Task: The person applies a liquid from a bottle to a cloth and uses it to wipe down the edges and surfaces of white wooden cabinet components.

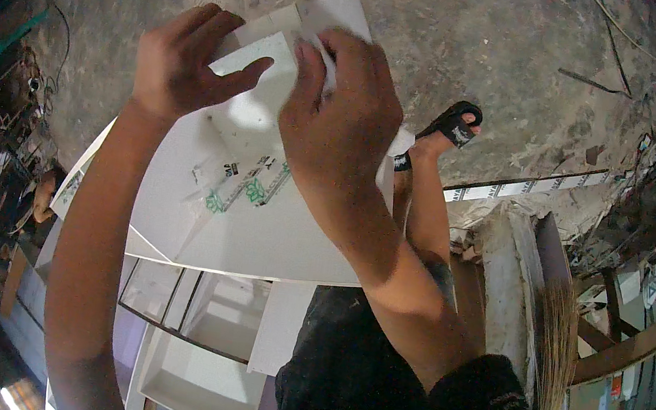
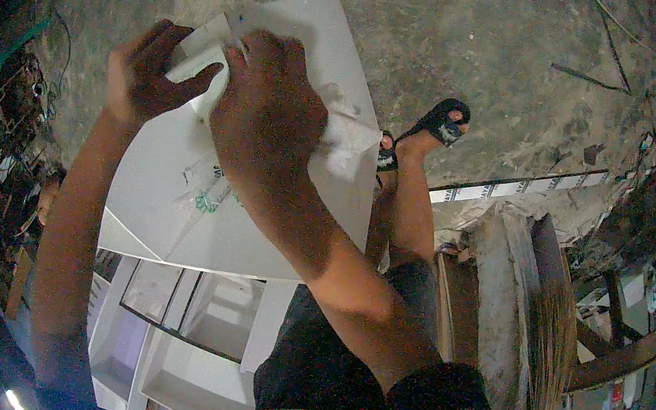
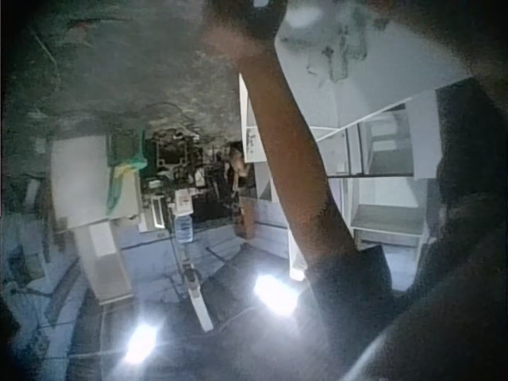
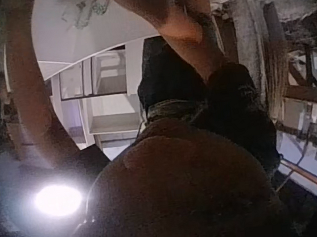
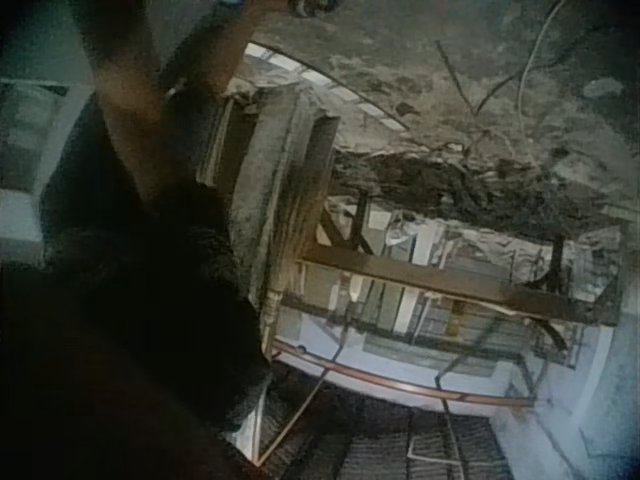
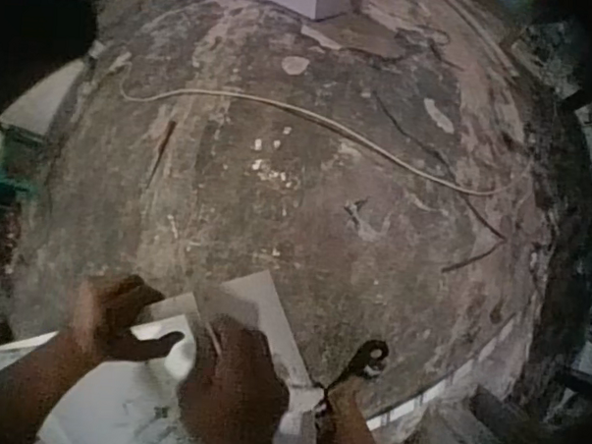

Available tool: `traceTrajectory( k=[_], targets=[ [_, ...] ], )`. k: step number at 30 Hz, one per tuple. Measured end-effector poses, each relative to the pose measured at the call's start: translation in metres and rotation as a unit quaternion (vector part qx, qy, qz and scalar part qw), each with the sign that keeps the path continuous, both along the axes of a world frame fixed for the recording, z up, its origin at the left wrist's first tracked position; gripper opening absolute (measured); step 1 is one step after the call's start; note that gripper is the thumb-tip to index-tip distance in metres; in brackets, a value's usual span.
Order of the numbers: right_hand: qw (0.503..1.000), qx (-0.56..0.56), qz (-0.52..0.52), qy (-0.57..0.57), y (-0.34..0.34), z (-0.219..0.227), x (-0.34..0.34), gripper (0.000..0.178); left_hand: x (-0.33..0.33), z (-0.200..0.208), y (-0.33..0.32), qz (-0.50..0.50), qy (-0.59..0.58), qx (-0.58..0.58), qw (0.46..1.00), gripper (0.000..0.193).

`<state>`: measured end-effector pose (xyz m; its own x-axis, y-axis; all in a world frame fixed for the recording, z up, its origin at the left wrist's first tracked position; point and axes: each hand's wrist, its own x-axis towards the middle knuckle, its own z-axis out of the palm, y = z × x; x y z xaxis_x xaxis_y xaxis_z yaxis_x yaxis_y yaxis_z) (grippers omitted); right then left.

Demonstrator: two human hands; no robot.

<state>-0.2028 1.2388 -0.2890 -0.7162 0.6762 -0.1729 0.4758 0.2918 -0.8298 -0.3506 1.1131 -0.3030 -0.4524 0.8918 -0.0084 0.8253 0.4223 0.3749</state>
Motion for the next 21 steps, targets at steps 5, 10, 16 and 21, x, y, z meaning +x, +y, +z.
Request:
traceTrajectory(
  k=[5, 10, 16, 21],
  targets=[
    [0.999, -0.032, 0.0, -0.021, -0.007, 0.015, 0.03, 0.014, 0.0, 0.001, -0.009, 0.001, -0.011, -0.008, 1.0, 0.036],
    [1.0, 0.004, 0.007, -0.023, -0.004, 0.008, 0.01, 0.014, 0.001, -0.002, -0.008, 0.004, -0.015, 0.004, 1.0, 0.035],
    [1.0, -0.007, -0.001, -0.017, -0.007, 0.007, 0.015, 0.015, 0.004, -0.003, -0.012, 0.033, -0.034, -0.055, 0.997, 0.032],
    [0.999, -0.031, -0.009, -0.043, -0.007, 0.015, 0.014, 0.014, 0.006, 0.0, -0.01, 0.035, -0.037, 0.0, 0.999, 0.032]
  ],
)
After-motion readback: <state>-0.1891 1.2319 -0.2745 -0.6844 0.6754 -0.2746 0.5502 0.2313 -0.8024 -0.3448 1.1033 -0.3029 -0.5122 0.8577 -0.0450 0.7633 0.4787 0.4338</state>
